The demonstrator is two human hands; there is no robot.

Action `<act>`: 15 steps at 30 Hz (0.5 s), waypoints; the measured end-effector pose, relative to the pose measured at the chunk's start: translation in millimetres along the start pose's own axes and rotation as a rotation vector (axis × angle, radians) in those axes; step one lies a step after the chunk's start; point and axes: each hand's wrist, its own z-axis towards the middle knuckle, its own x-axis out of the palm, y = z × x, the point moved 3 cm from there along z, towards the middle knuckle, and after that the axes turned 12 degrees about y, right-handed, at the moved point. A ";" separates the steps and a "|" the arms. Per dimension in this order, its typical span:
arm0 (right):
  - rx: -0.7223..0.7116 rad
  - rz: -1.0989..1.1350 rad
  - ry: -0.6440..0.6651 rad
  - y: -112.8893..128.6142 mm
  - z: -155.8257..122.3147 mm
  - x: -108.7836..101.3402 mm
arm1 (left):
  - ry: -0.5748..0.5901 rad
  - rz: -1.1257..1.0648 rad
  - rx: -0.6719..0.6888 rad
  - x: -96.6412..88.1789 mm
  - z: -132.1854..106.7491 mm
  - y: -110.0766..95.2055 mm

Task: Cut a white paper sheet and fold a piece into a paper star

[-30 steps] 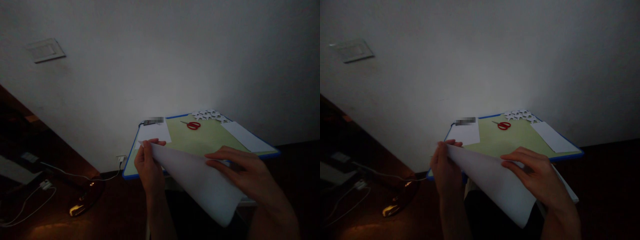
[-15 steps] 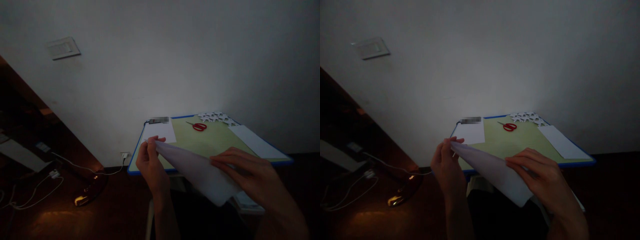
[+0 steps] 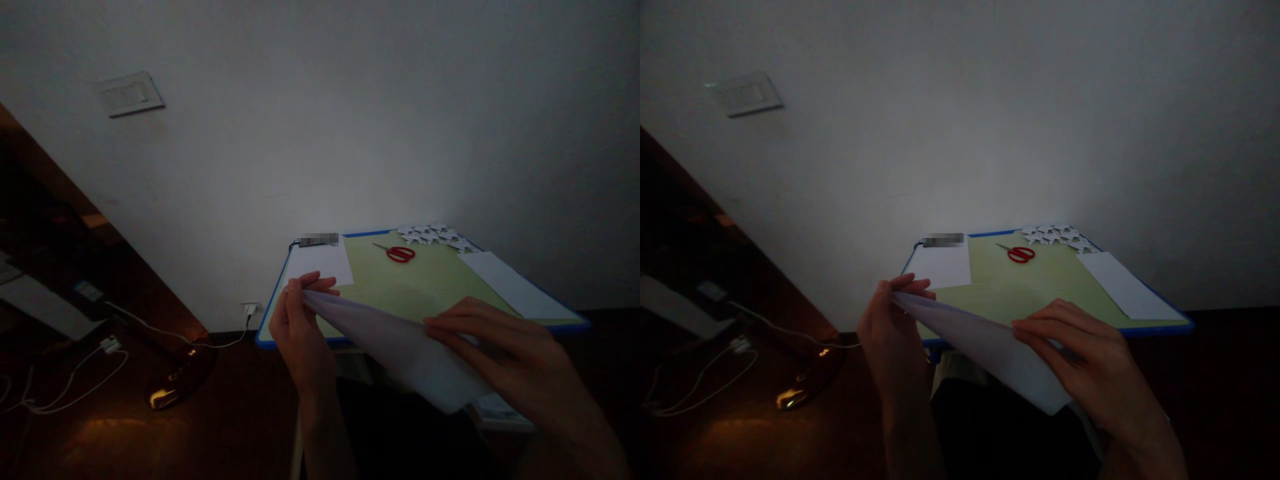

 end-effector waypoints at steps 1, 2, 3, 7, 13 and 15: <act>0.002 0.001 -0.002 0.2 0.1 0.1 | 0.004 -0.005 -0.006 -0.1 -0.3 -0.2; 0.003 0.000 -0.001 0.3 0.2 0.3 | 0.004 -0.008 -0.009 -0.3 -0.7 -0.6; 0.005 -0.004 0.005 0.3 0.2 0.6 | 0.003 -0.011 -0.009 -0.5 -1.1 -1.1; -0.009 -0.014 0.006 -0.7 -0.3 1.2 | 0.002 -0.023 0.011 -0.8 -2.0 -2.2; 0.036 -0.001 0.007 -4.3 -4.0 1.4 | 0.015 0.004 0.034 -4.0 -0.7 -1.7; 0.046 -0.001 0.000 -5.1 -4.8 0.5 | 0.034 0.015 0.046 -6.0 0.5 -1.8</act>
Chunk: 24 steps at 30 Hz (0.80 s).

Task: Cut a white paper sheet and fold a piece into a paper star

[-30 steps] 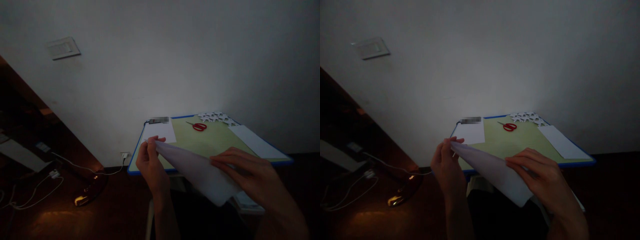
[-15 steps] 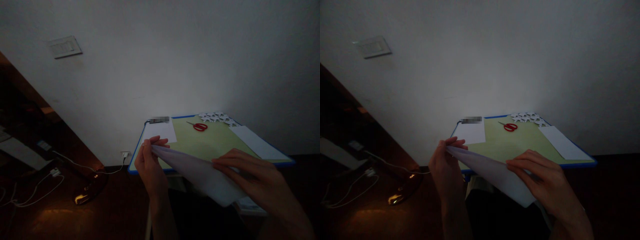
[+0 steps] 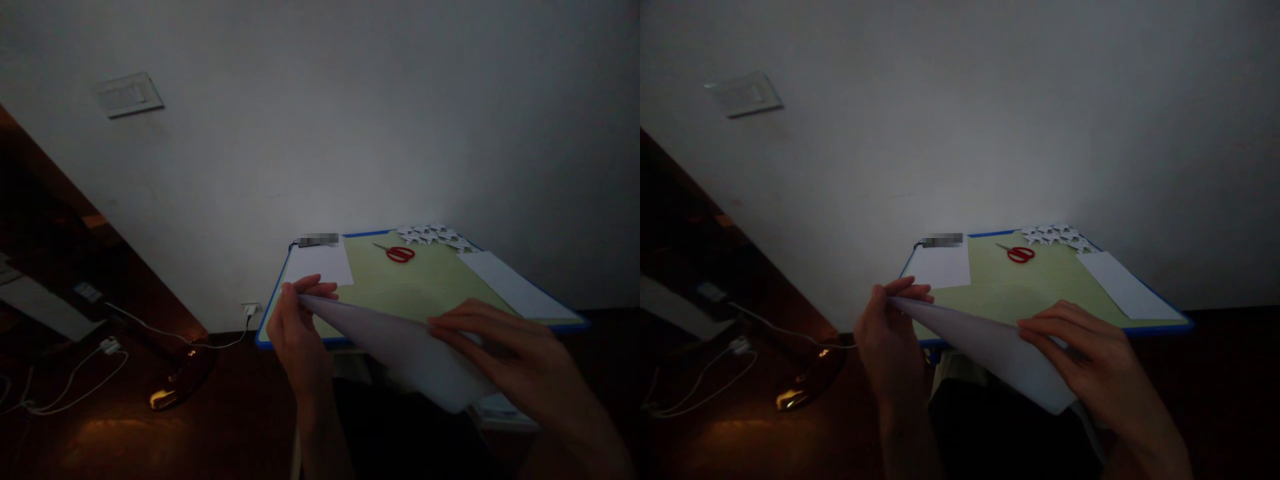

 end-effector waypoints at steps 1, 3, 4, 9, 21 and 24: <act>0.004 -0.001 -0.003 -0.3 -0.1 -0.5 | 0.011 0.007 0.006 -1.0 0.6 0.1; 0.011 -0.001 -0.007 -0.6 -0.1 -1.4 | 0.036 0.023 0.014 -2.9 1.9 0.9; 0.016 0.000 -0.009 -0.7 0.1 -1.8 | 0.049 0.032 0.017 -3.7 2.3 1.5; 0.021 0.009 -0.005 0.0 0.3 -2.7 | 0.092 0.139 0.060 -8.3 2.9 2.8; 0.053 0.015 -0.001 2.0 2.4 -4.6 | 0.014 0.577 0.235 -17.4 5.0 3.0; 0.057 0.006 0.025 1.6 1.8 -4.0 | -0.058 0.623 0.230 -14.5 2.2 7.3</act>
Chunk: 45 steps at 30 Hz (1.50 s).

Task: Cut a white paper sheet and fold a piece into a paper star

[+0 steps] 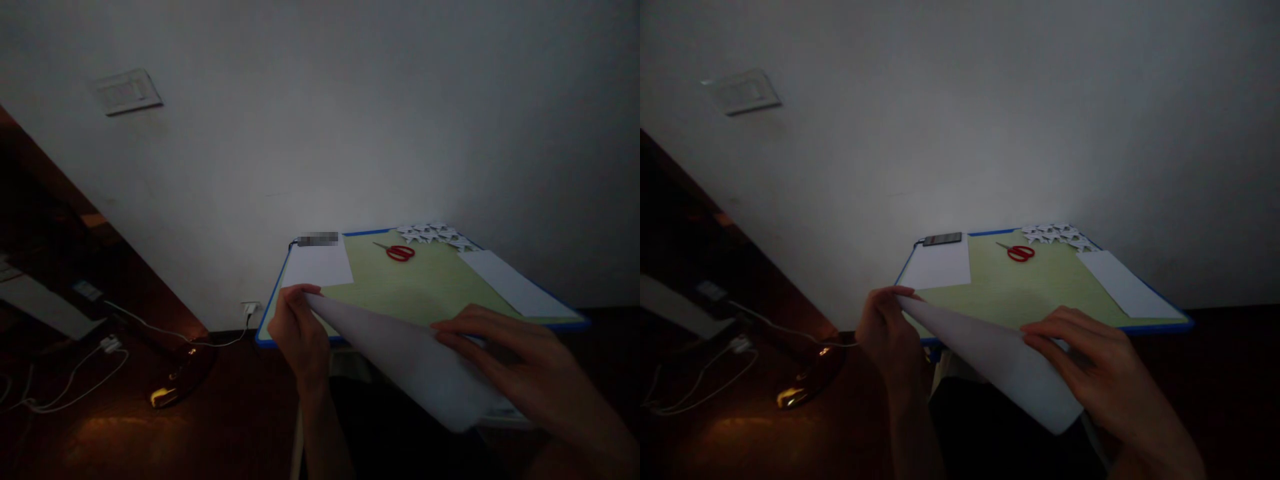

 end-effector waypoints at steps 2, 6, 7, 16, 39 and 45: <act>0.009 -0.005 0.012 -1.9 -1.2 0.3 | -0.024 0.045 0.001 2.6 -2.2 -0.2; 0.021 -0.006 0.013 -5.2 -2.6 -0.3 | -0.043 0.060 0.009 2.7 -3.0 -0.3; 0.023 -0.002 0.006 -5.7 -2.6 -0.9 | -0.037 0.033 0.010 2.3 -2.3 -0.3; 0.045 0.047 0.057 -4.7 -3.2 -4.4 | -0.028 -0.155 -0.015 1.5 1.3 -2.9; 0.067 0.013 0.025 -7.8 -3.6 -4.9 | -0.030 -0.035 0.042 7.0 4.0 1.6; 0.056 -0.030 -0.042 -10.5 -10.0 -7.9 | 0.223 -0.500 -0.103 8.4 6.6 18.9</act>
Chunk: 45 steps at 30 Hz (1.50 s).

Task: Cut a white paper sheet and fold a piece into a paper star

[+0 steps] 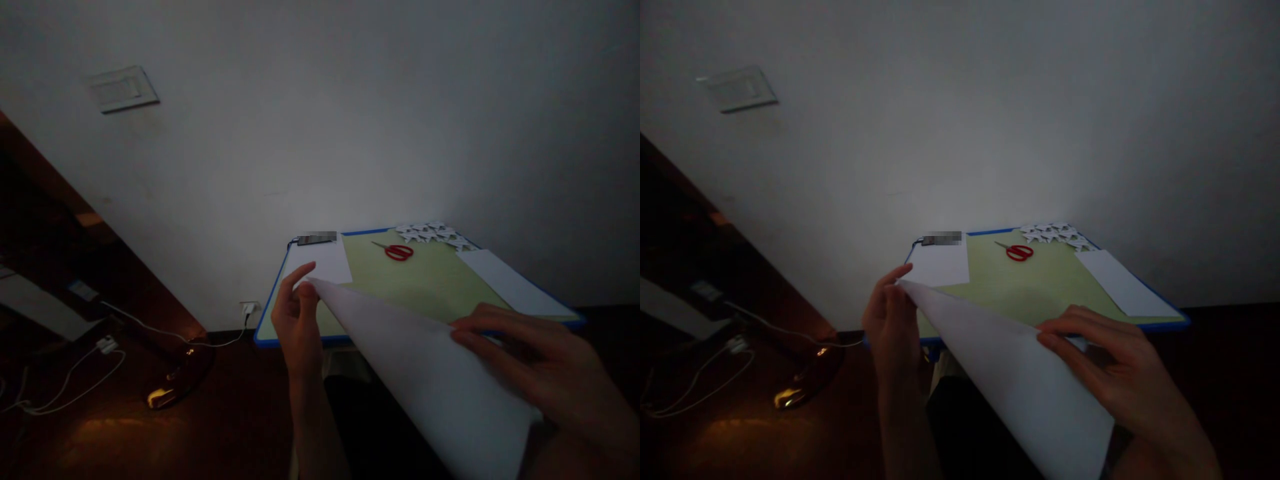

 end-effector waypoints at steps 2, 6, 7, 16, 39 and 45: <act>-0.002 -0.014 -0.017 0.1 -1.2 -0.2 | 0.141 -0.092 -0.056 1.8 -0.6 2.5; 0.011 -0.032 -0.036 0.7 -1.1 2.3 | 0.229 -0.093 -0.133 6.8 -2.7 2.6; 0.014 -0.030 -0.040 0.7 -0.9 2.9 | 0.206 -0.083 -0.124 8.0 -3.0 1.5; 0.072 0.022 0.025 -5.5 -1.3 6.6 | 0.017 -0.030 -0.040 17.3 -8.4 -2.3; 0.132 0.117 0.173 -7.9 2.9 6.7 | -0.219 -0.035 -0.007 17.4 -6.5 -1.4; 0.138 0.113 0.181 -7.4 2.8 6.8 | -0.214 0.226 0.034 21.5 -7.0 -9.3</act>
